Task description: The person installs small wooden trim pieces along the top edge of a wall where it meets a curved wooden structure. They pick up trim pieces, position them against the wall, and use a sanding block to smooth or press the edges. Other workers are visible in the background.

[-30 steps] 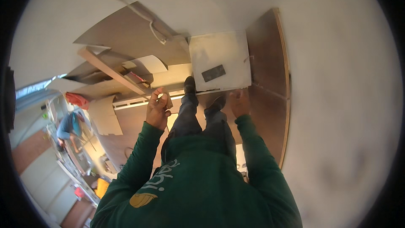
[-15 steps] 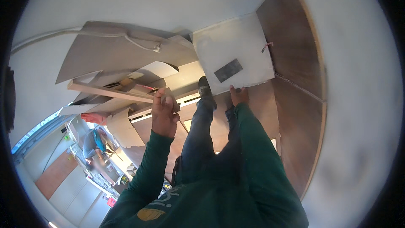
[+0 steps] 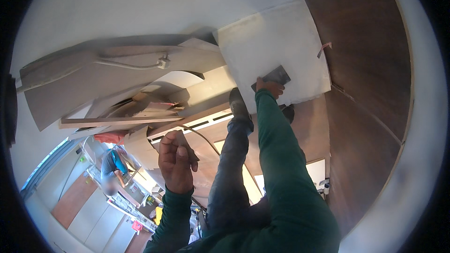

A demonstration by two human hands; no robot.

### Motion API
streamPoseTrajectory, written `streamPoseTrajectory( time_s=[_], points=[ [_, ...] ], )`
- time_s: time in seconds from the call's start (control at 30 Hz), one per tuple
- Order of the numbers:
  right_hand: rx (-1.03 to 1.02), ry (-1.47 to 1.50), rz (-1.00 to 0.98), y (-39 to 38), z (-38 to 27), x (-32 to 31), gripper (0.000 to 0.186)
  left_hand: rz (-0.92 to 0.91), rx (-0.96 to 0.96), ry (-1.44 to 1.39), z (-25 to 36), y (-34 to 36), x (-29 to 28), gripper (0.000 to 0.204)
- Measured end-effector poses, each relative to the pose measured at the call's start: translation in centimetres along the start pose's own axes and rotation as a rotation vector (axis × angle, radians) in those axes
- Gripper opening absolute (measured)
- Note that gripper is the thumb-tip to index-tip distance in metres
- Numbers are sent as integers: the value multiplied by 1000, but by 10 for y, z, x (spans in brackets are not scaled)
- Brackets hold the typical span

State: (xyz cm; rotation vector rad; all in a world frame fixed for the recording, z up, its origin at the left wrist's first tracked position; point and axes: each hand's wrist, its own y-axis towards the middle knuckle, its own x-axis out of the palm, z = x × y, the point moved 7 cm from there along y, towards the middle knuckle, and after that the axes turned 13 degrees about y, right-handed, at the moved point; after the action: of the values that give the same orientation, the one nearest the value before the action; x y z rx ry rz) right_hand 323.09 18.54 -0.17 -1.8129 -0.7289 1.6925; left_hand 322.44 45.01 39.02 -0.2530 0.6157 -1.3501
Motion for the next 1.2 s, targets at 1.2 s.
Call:
streamPoseTrajectory(
  time_s=[1.2],
  points=[
    [-1491, 725, -1288, -569, -60, -480, 65, 79, 651, -477, 356, -143, -66, 39]
  ],
)
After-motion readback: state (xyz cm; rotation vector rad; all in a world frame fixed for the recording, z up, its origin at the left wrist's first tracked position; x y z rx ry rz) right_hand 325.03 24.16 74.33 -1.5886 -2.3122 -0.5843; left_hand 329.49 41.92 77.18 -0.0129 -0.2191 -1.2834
